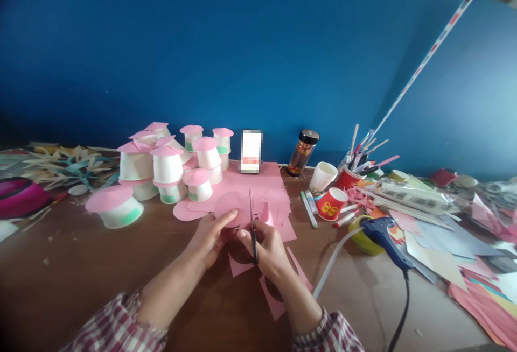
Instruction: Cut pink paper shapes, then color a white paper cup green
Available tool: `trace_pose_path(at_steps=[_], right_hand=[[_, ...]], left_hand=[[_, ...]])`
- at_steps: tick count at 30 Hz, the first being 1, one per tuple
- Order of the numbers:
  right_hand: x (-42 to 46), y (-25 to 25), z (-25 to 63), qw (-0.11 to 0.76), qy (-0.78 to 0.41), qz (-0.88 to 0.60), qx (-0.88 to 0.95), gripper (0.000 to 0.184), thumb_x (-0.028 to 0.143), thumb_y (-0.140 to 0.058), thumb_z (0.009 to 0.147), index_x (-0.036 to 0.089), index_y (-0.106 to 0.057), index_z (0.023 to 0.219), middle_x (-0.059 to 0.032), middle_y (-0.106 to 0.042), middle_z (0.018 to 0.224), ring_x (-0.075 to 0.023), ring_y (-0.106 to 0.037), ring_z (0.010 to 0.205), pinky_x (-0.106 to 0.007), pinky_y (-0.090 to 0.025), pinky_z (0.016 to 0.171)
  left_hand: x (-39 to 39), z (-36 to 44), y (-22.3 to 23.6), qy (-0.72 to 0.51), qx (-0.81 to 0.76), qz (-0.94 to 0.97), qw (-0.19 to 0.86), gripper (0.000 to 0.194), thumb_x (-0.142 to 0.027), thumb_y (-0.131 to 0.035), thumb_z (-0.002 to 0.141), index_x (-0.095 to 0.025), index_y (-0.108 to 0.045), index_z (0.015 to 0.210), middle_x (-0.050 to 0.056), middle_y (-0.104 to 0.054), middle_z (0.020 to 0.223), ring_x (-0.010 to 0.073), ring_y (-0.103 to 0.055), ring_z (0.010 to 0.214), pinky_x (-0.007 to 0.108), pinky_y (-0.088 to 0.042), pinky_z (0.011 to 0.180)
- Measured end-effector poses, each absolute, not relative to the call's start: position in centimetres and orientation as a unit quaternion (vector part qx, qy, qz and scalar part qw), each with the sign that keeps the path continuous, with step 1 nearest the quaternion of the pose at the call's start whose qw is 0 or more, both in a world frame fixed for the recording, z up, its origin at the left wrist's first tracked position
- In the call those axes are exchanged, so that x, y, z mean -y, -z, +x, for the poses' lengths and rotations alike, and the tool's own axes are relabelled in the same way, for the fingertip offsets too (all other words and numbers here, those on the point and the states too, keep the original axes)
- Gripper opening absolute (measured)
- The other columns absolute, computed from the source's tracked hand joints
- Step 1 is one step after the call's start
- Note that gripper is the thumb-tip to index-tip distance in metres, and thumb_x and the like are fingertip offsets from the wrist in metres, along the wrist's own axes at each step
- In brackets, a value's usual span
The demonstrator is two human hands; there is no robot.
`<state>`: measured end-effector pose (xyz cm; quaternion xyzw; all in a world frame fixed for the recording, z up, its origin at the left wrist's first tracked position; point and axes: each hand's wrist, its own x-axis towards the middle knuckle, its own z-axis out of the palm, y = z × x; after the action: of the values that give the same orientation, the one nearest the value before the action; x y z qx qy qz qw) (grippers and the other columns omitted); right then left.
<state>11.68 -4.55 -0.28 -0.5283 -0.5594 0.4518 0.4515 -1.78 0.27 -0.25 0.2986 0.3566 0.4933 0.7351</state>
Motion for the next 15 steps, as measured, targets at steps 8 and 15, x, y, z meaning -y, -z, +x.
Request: trace_pose_path(at_steps=[8, 15], right_hand=[[4.54, 0.64, 11.78, 0.455, -0.441, -0.526, 0.567, 0.036, 0.047, -0.058, 0.083, 0.015, -0.055, 0.068, 0.0031, -0.050, 0.051, -0.0091, -0.044, 0.047, -0.020, -0.033, 0.045], [4.54, 0.57, 11.73, 0.449, -0.434, -0.536, 0.568, 0.037, 0.049, -0.057, 0.084, 0.015, -0.055, 0.070, 0.0034, -0.050, 0.049, -0.0092, -0.045, 0.045, -0.020, -0.035, 0.044]], left_hand=[[-0.33, -1.68, 0.56, -0.487, -0.353, 0.310, 0.736, 0.028, -0.029, -0.074, 0.067, -0.007, -0.067, 0.081, 0.013, -0.070, 0.068, 0.0214, -0.064, 0.051, 0.038, -0.055, 0.060], [-0.48, -1.61, 1.25, -0.483, -0.351, 0.314, 0.738, 0.033, -0.031, -0.075, 0.066, -0.005, -0.068, 0.084, 0.016, -0.070, 0.075, 0.0242, -0.066, 0.062, 0.038, -0.055, 0.062]])
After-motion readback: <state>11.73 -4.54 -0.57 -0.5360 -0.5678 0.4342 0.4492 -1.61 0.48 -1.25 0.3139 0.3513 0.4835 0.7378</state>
